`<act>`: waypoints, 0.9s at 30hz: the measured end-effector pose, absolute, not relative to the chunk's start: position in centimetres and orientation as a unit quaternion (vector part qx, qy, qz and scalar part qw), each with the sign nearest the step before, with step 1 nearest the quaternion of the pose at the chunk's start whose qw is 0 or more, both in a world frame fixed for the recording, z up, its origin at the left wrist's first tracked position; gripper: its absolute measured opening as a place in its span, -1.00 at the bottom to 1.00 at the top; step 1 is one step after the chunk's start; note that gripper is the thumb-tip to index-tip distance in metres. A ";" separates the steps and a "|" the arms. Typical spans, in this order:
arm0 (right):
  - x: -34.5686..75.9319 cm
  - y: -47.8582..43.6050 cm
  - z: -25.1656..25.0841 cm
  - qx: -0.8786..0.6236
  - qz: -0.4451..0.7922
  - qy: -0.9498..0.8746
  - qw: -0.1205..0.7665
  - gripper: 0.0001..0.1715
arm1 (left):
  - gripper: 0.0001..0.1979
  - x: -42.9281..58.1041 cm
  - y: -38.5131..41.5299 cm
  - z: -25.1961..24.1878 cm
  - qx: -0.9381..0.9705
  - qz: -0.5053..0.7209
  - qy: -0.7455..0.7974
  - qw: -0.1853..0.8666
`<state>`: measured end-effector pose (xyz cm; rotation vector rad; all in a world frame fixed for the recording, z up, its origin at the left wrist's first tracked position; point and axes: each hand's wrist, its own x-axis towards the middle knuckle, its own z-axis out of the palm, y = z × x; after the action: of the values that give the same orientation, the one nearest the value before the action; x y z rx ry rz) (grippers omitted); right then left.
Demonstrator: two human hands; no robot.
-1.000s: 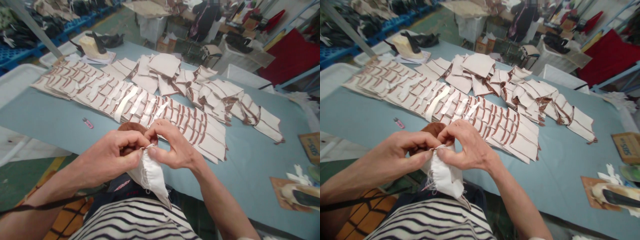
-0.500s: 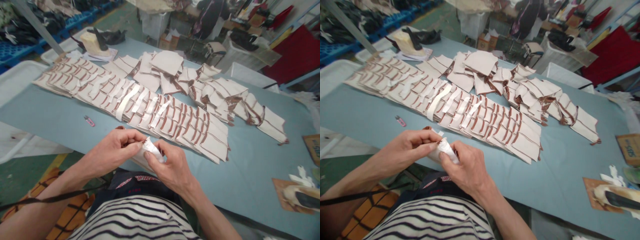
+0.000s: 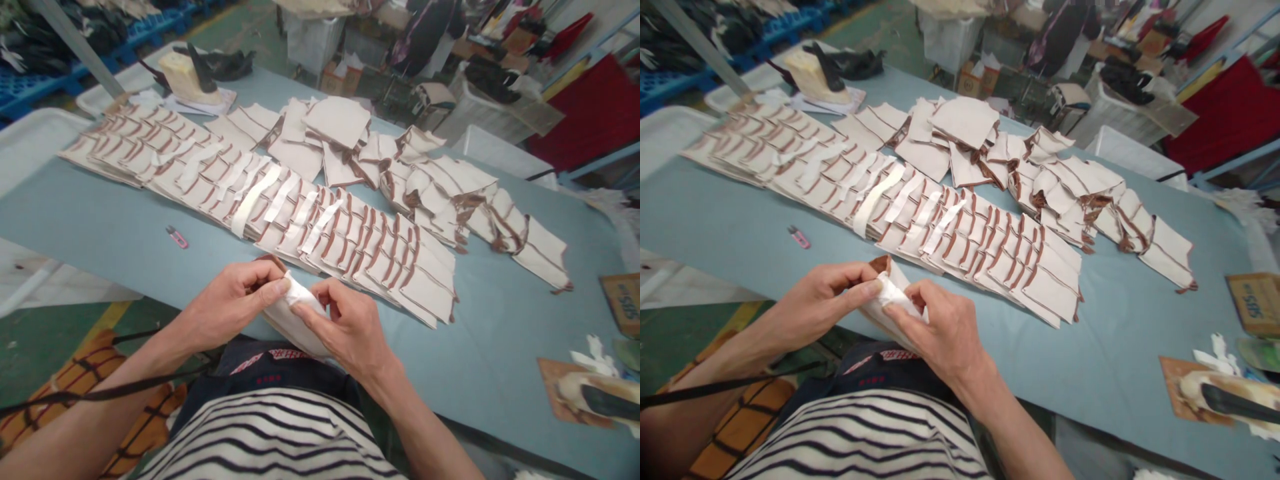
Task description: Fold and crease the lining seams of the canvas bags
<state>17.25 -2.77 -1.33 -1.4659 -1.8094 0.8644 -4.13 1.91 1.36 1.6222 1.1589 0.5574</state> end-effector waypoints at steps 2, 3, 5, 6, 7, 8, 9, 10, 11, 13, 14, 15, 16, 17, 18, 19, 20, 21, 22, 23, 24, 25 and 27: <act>17.7 -2.9 -1.1 -0.573 0.338 -0.674 0.321 -0.68 | -0.61 -4.1 1.8 1.3 0.680 0.243 0.484 0.495; 17.8 -2.9 -0.9 -0.580 0.356 -0.660 0.317 -0.64 | -0.62 -4.0 1.8 1.3 0.683 0.249 0.485 0.486; 18.1 -2.8 -0.4 -0.588 0.427 -0.622 0.292 -0.55 | -0.65 -3.6 1.7 1.5 0.689 0.260 0.485 0.471; 18.1 -2.7 -0.1 -0.587 0.471 -0.599 0.272 -0.52 | -0.66 -3.4 1.6 1.6 0.692 0.264 0.485 0.465; 18.2 -2.6 0.1 -0.584 0.512 -0.578 0.252 -0.49 | -0.67 -3.2 1.5 1.7 0.694 0.267 0.486 0.459; 18.2 -2.5 0.2 -0.581 0.543 -0.559 0.236 -0.48 | -0.67 -3.1 1.5 1.8 0.695 0.268 0.487 0.455; 18.2 -2.4 0.3 -0.580 0.562 -0.545 0.225 -0.48 | -0.67 -2.9 1.4 1.9 0.696 0.269 0.488 0.453; 18.3 -2.3 0.3 -0.579 0.572 -0.538 0.220 -0.48 | -0.67 -2.8 1.4 2.0 0.696 0.268 0.488 0.453; 18.3 -2.2 0.2 -0.576 0.578 -0.536 0.216 -0.49 | -0.66 -2.8 1.4 2.0 0.695 0.265 0.488 0.457; 18.4 -2.0 -0.1 -0.560 0.595 -0.539 0.208 -0.50 | -0.64 -2.8 1.4 2.0 0.686 0.255 0.486 0.477; 18.4 -1.9 -0.2 -0.543 0.610 -0.540 0.203 -0.49 | -0.64 -2.9 1.4 1.9 0.679 0.250 0.487 0.489; 18.5 -1.7 -0.2 -0.523 0.628 -0.541 0.199 -0.49 | -0.63 -3.0 1.4 1.8 0.671 0.247 0.487 0.502; 18.6 -1.6 -0.2 -0.501 0.646 -0.542 0.195 -0.48 | -0.63 -3.1 1.4 1.7 0.662 0.246 0.487 0.514; 18.7 -1.4 -0.2 -0.480 0.663 -0.542 0.192 -0.48 | -0.62 -3.2 1.4 1.5 0.653 0.247 0.487 0.524; 18.8 -1.1 -0.1 -0.462 0.676 -0.542 0.189 -0.47 | -0.62 -3.3 1.4 1.4 0.646 0.249 0.486 0.533; 18.8 -0.9 0.0 -0.448 0.686 -0.543 0.184 -0.46 | -0.62 -3.4 1.4 1.3 0.640 0.252 0.485 0.540; 18.9 -0.7 0.2 -0.437 0.694 -0.543 0.181 -0.45 | -0.62 -3.4 1.3 1.2 0.635 0.255 0.483 0.546; 19.0 -0.6 0.3 -0.429 0.702 -0.540 0.178 -0.43 | -0.62 -3.5 1.3 1.1 0.630 0.258 0.482 0.552; 19.0 -0.5 0.5 -0.421 0.710 -0.536 0.175 -0.42 | -0.62 -3.5 1.2 1.0 0.625 0.262 0.481 0.556; 19.1 -0.4 0.6 -0.415 0.717 -0.532 0.173 -0.40 | -0.62 -3.5 1.0 0.8 0.619 0.265 0.482 0.561; 19.2 -0.4 0.7 -0.411 0.723 -0.529 0.172 -0.40 | -0.62 -3.4 0.9 0.7 0.610 0.270 0.481 0.568; 19.2 -0.5 0.8 -0.408 0.725 -0.527 0.171 -0.40 | -0.63 -3.4 0.8 0.5 0.600 0.276 0.481 0.577; 19.2 -0.7 0.8 -0.414 0.718 -0.532 0.171 -0.43 | -0.64 -3.2 0.5 0.0 0.575 0.293 0.481 0.593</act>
<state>19.22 -0.69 0.84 -1.1769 -1.5120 2.0401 -3.24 0.49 0.02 1.3362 1.1190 0.6803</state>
